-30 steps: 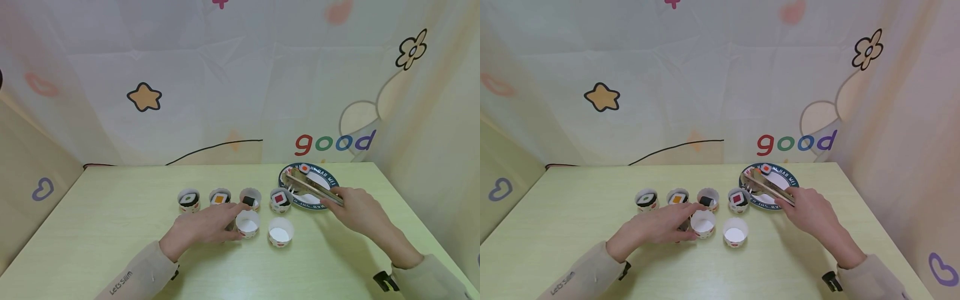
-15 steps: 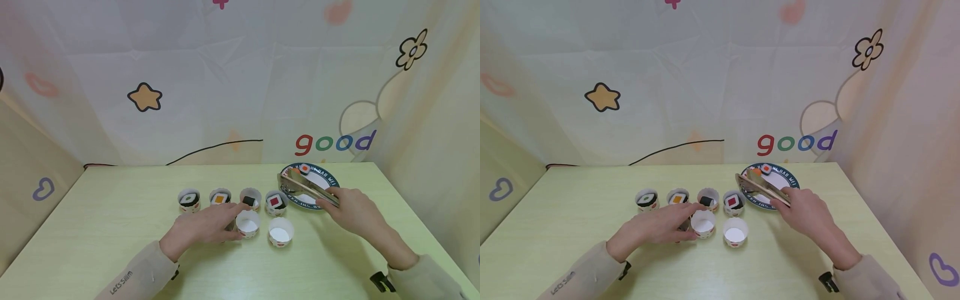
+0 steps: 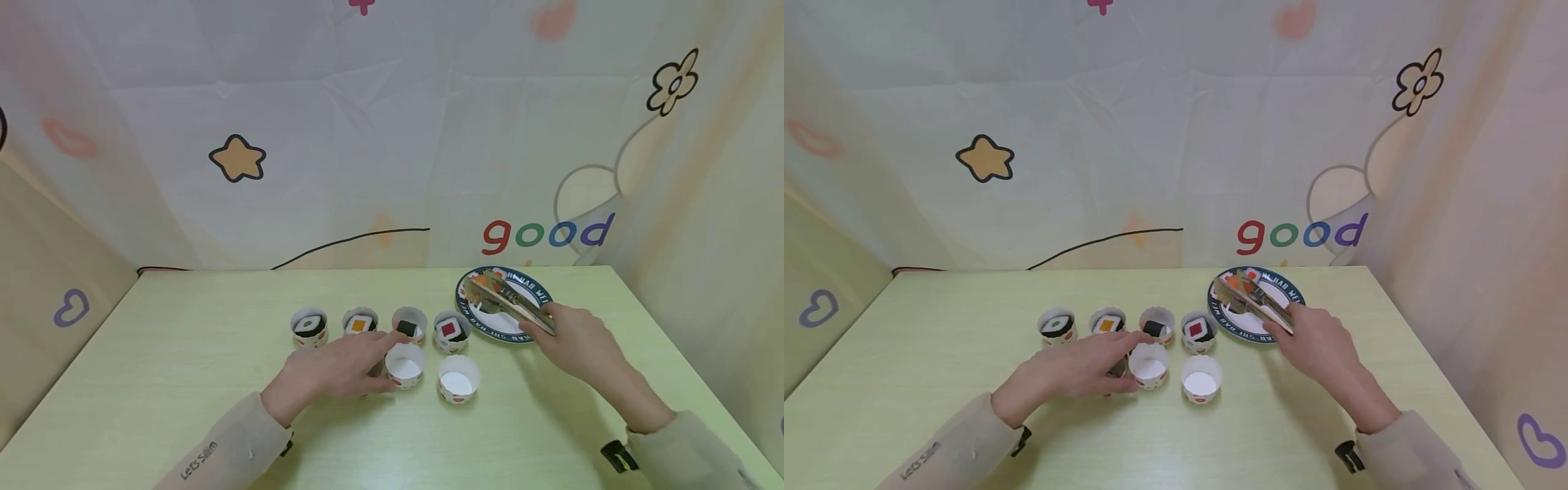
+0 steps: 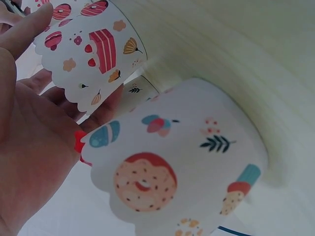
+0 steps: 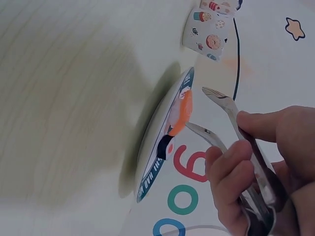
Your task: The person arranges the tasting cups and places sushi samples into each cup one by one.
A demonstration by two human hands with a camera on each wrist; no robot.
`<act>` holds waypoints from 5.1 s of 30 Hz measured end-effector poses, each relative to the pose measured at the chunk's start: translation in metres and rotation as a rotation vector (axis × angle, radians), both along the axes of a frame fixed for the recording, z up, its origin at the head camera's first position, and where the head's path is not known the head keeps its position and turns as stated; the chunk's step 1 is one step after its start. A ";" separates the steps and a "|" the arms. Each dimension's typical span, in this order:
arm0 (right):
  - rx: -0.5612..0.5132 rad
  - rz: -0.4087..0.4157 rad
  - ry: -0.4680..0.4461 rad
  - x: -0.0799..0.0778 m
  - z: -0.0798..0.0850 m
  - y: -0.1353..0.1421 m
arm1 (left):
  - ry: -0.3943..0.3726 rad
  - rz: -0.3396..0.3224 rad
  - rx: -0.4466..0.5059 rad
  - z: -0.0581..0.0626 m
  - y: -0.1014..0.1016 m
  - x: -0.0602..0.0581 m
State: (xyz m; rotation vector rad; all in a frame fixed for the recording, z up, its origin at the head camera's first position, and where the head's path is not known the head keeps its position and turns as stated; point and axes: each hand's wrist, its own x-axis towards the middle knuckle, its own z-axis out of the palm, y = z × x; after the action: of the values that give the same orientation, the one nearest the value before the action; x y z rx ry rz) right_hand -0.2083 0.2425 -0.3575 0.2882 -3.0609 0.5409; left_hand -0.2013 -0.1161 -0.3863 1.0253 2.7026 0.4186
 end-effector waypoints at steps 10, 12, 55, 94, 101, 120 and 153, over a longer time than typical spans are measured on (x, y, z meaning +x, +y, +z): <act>0.031 -0.008 -0.004 -0.007 -0.003 -0.008 | -0.009 -0.007 0.012 -0.001 0.000 -0.002; 0.055 -0.012 0.007 -0.007 -0.002 -0.008 | -0.016 -0.002 0.007 0.000 0.000 -0.002; 0.117 -0.065 -0.098 -0.026 -0.009 -0.002 | -0.038 0.006 -0.002 -0.002 -0.002 -0.002; 0.055 0.005 0.043 -0.009 0.000 0.003 | -0.040 -0.010 0.021 -0.001 0.005 -0.003; 0.026 0.044 0.086 -0.001 0.005 -0.002 | -0.048 -0.010 0.017 -0.001 0.005 -0.004; 0.013 0.114 0.105 0.014 0.011 -0.016 | -0.049 -0.008 0.024 -0.003 0.004 -0.002; 0.022 0.194 0.108 0.028 0.016 -0.026 | -0.032 -0.003 0.030 -0.005 0.002 -0.002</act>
State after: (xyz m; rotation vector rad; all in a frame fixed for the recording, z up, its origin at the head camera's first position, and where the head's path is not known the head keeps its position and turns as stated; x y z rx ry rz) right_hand -0.1806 0.2170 -0.3410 0.5996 -2.9537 0.4810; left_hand -0.2031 -0.1136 -0.3908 1.0211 2.6739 0.4723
